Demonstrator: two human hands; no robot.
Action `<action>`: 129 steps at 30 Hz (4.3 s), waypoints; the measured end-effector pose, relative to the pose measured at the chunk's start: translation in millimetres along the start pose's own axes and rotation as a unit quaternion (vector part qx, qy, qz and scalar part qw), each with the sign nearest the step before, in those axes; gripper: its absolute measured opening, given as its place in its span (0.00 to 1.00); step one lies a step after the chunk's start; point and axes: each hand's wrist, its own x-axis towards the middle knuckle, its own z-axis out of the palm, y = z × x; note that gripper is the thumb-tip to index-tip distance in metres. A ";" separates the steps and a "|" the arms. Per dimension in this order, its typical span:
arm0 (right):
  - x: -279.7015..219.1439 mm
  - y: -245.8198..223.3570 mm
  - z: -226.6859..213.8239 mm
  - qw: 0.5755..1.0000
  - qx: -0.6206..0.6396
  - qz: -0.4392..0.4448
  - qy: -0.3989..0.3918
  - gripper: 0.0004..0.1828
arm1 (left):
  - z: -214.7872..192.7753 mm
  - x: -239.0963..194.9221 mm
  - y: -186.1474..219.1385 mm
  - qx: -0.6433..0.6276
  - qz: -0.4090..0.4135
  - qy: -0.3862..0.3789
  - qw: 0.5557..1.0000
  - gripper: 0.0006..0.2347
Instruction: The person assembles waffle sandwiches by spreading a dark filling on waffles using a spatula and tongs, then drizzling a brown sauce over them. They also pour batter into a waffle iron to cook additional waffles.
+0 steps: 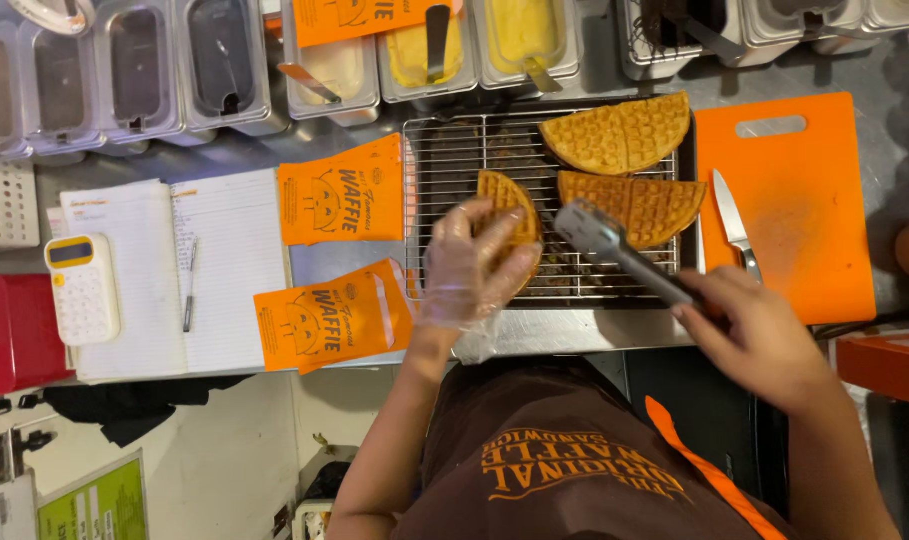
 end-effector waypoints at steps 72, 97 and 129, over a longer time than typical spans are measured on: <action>-439.9 175.4 -161.2 0.815 -0.267 0.437 0.271 0.24 | 263.2 20.5 630.5 0.003 0.740 -0.241 0.629 0.09; -309.9 46.4 24.7 0.935 0.033 0.148 0.322 0.11 | 6.3 -35.3 66.9 0.131 0.067 0.039 0.988 0.20; 19.8 -76.4 186.5 0.872 -0.262 -0.218 0.350 0.22 | -68.4 -9.2 -47.9 -0.119 -0.119 -0.069 0.983 0.26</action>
